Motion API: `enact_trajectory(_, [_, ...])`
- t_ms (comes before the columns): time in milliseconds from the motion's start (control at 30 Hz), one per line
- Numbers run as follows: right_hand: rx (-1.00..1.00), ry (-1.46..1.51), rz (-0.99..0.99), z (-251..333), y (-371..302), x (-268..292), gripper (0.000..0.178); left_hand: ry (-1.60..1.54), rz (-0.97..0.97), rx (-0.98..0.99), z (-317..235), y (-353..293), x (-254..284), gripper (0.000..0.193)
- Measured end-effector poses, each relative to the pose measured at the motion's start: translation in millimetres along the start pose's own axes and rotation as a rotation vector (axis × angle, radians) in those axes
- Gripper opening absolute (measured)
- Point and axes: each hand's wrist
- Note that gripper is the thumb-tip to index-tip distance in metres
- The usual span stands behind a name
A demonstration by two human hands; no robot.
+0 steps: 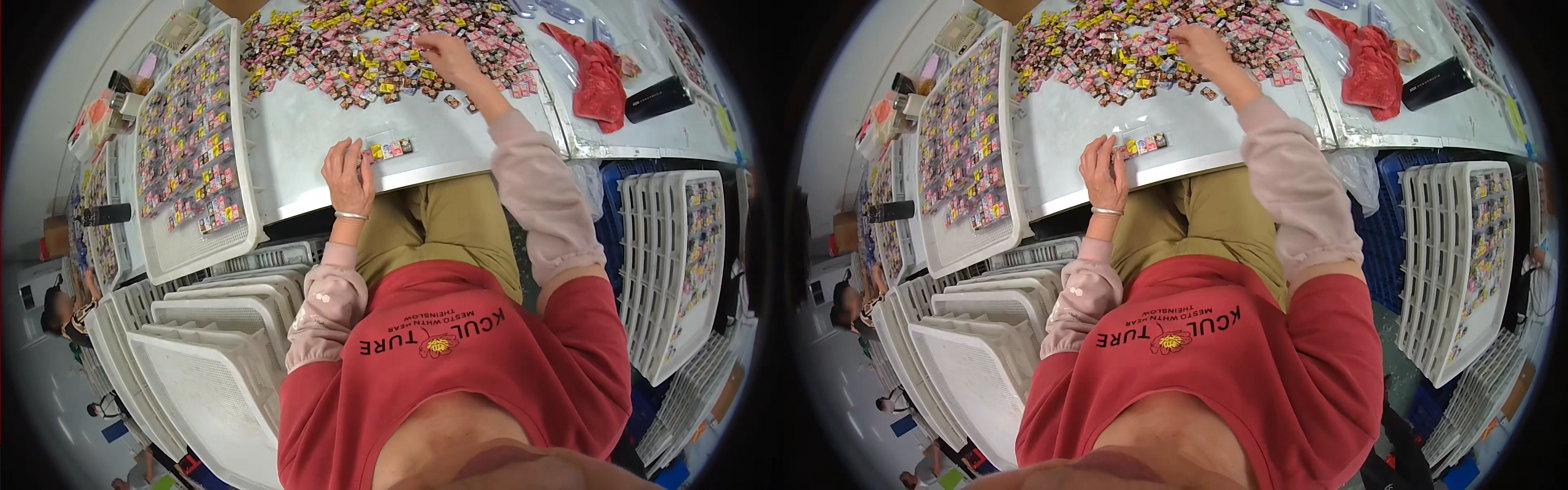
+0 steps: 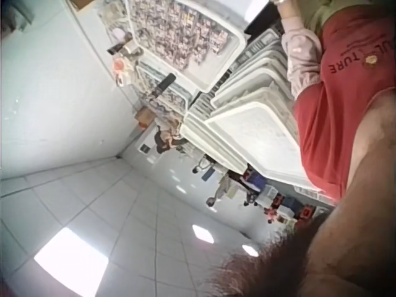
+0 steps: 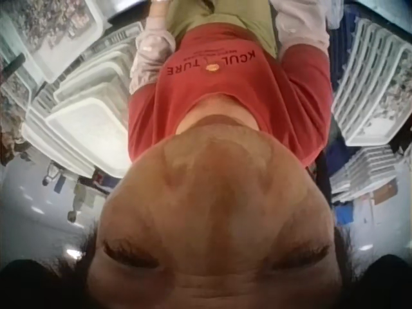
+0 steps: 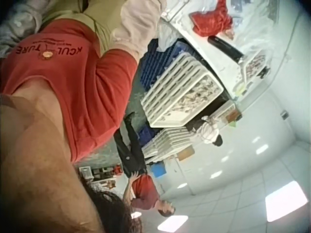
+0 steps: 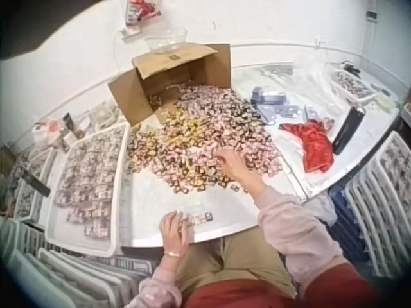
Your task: The recorder is picking up small plastic toy-like items from a large pile on a table and arranging them into individual compartments of a sorting tray.
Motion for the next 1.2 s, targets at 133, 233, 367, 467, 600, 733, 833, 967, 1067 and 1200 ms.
enact_trajectory(133, [-0.008, -0.22, 0.035, 0.5, 1.9, -30.1, 0.028, -0.055, -0.011, 0.001, 3.2, -2.7, -2.5, 0.027])
enact_trajectory(233, [-0.041, -0.32, 0.127, -8.4, -4.2, -30.4, 0.026, -0.128, -0.021, 0.033, 5.8, -4.1, -3.2, 0.026])
enact_trajectory(367, [-0.083, -0.135, 0.029, -3.0, -19.4, -12.8, 0.018, -0.22, -0.069, 0.097, 14.9, -3.7, -1.4, 0.025])
enact_trajectory(467, [-0.083, -0.032, -0.149, -10.0, -25.5, 24.2, 0.019, -0.263, -0.095, 0.128, 11.7, 2.3, 1.9, 0.026])
enact_trajectory(600, [-0.146, 0.173, -0.084, 30.3, -72.1, 39.1, 0.017, -0.377, -0.113, 0.244, 20.0, -0.8, 1.1, 0.026])
enact_trajectory(733, [0.153, -0.063, -0.041, 46.0, -123.6, 19.9, 0.014, -0.274, -0.081, 0.132, 12.7, -0.3, -0.4, 0.03])
enact_trajectory(833, [0.229, -0.099, -0.009, 53.3, -131.1, 21.8, 0.009, 0.058, 0.09, -0.056, -4.8, 0.7, 5.3, 0.04])
enact_trajectory(967, [0.051, 0.053, -0.05, 45.7, -86.9, 28.1, 0.009, 0.146, 0.167, -0.099, -4.4, 2.7, 5.0, 0.047])
enact_trajectory(1067, [-0.112, 0.095, 0.141, 40.5, -56.7, 8.3, 0.013, 0.134, 0.181, -0.112, -2.9, 1.5, 2.7, 0.048])
enact_trajectory(1200, [-0.057, -0.245, 0.211, 51.1, -50.9, -26.7, 0.02, 0.095, 0.203, -0.079, 0.1, -0.3, 0.9, 0.047])
Point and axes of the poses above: each hand's wrist, its own y-axis towards the middle knuckle, its own x-axis out of the back of the hand, z = x × y
